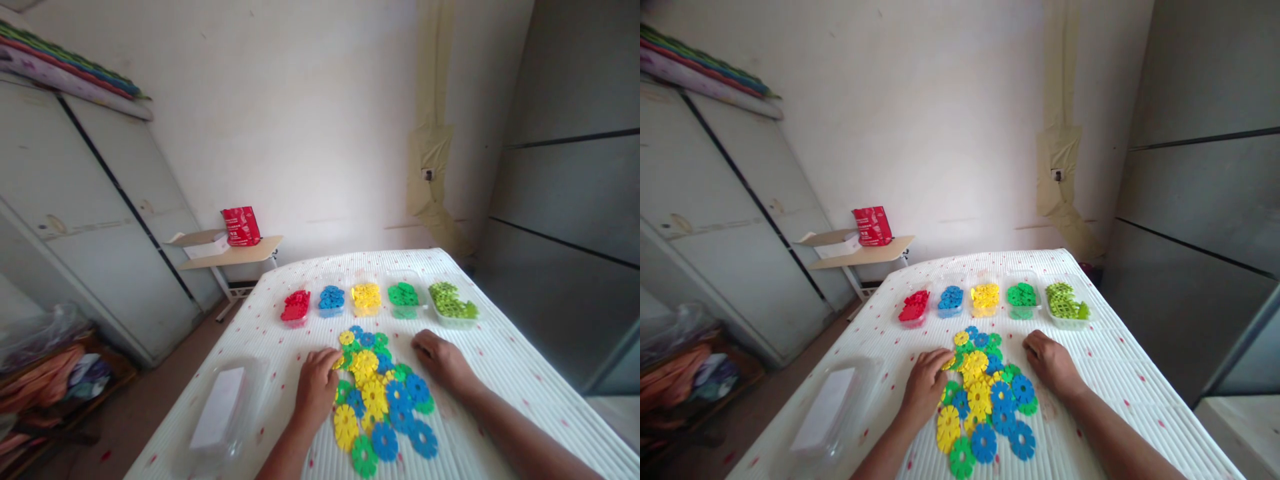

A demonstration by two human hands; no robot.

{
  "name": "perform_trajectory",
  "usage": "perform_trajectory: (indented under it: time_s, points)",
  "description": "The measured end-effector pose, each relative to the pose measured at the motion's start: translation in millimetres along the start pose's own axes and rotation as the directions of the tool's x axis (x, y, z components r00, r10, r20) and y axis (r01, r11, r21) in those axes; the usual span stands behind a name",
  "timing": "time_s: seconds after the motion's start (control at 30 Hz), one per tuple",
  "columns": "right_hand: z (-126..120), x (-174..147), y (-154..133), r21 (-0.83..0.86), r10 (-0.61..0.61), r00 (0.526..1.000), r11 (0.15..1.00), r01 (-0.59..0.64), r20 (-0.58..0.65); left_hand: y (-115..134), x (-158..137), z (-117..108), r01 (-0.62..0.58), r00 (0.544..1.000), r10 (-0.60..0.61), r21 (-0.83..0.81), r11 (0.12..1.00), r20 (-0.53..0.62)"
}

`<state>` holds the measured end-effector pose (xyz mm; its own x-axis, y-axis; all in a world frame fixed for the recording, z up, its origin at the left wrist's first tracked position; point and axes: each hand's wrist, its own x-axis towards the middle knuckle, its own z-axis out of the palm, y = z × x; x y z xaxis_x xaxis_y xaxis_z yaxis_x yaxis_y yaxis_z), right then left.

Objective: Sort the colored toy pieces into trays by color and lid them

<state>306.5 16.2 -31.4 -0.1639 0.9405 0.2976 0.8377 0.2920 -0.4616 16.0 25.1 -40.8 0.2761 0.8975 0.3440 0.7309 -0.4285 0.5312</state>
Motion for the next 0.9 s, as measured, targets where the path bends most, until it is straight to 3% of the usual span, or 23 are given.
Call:
perform_trajectory:
  time_s: [0.23,0.37,0.47,0.67,0.77,0.9]
  points:
    - [-1,0,1,0.031,0.014,1.000,0.999,-0.015,0.013,-13,-3,-3,0.107,0.985,-0.130,-0.193,0.975,-0.110]
    - [-2,0,1,0.023,0.005,1.000,1.000,-0.005,0.016,-20,0,-12,0.239,0.959,-0.275,-0.346,0.907,-0.060]
    - [-2,1,1,0.013,0.002,1.000,1.000,-0.002,0.021,-15,13,-17,0.281,0.954,-0.300,-0.388,0.878,0.012]
    - [-1,0,1,-0.002,-0.007,1.000,1.000,0.007,0.013,5,58,-3,0.235,0.972,-0.218,-0.273,0.933,0.092]
    - [-1,-1,0,-0.011,-0.014,1.000,1.000,0.015,0.018,3,75,11,0.231,0.966,-0.211,-0.132,0.964,0.146]
    - [0,-2,0,-0.016,-0.021,1.000,1.000,0.021,0.016,-7,83,21,0.217,0.967,-0.206,-0.062,0.974,0.148]
